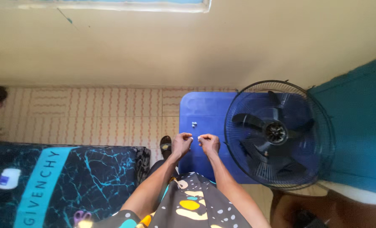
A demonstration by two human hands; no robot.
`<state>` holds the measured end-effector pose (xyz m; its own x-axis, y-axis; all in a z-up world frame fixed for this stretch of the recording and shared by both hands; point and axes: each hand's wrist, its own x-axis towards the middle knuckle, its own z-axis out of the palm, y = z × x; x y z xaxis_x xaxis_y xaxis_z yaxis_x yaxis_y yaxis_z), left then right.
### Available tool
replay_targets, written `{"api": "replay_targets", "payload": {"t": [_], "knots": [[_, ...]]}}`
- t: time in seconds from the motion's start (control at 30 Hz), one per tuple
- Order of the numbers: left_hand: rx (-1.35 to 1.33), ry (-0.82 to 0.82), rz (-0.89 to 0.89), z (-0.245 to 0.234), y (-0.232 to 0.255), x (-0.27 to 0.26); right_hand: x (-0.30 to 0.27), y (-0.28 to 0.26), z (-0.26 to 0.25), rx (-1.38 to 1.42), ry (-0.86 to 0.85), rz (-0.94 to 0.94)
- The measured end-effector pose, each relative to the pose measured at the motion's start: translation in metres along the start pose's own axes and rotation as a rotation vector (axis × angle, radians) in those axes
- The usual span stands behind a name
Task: The person assembles an electric fan by attaching the fan blade to the motor housing and securing it with a nut. They handle the fan blade, motor housing, and a screwdriver, placing components on a blue stool and the floor during the process.
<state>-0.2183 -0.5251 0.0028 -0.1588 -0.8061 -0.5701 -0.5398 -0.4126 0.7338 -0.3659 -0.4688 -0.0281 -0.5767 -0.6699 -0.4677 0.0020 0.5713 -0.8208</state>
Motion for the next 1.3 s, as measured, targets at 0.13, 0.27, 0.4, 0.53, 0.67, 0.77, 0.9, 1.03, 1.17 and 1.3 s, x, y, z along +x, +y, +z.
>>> {"api": "replay_targets", "payload": {"t": [0.13, 0.27, 0.4, 0.53, 0.67, 0.77, 0.9, 1.03, 1.17, 1.3], "knots": [[0.224, -0.037, 0.028, -0.020, 0.007, 0.034, 0.020, -0.014, 0.024, -0.022, 0.066, 0.086], [0.332, -0.128, 0.011, -0.021, 0.002, 0.060, 0.038, -0.018, 0.034, -0.126, 0.106, 0.108], [0.261, -0.174, 0.035, -0.012, -0.009, 0.078, 0.053, -0.016, 0.042, -0.184, 0.173, 0.075], [0.206, -0.176, 0.041, -0.005, -0.019, 0.089, 0.064, -0.008, 0.051, -0.220, 0.194, 0.030], [0.188, -0.171, 0.053, -0.004, -0.017, 0.096, 0.073, -0.007, 0.059, -0.243, 0.191, 0.038], [0.189, -0.166, 0.045, -0.004, -0.014, 0.097, 0.076, -0.005, 0.060, -0.228, 0.187, 0.107], [0.147, -0.165, 0.036, 0.000, -0.012, 0.099, 0.080, 0.001, 0.059, -0.093, 0.201, 0.137], [0.151, -0.130, 0.029, 0.003, -0.013, 0.103, 0.083, 0.008, 0.060, -0.003, 0.182, 0.157], [0.108, -0.119, 0.010, 0.010, -0.017, 0.105, 0.083, 0.013, 0.059, 0.105, 0.164, 0.163], [0.044, -0.113, 0.050, 0.014, -0.021, 0.109, 0.085, 0.016, 0.061, 0.126, 0.168, 0.174]]}}
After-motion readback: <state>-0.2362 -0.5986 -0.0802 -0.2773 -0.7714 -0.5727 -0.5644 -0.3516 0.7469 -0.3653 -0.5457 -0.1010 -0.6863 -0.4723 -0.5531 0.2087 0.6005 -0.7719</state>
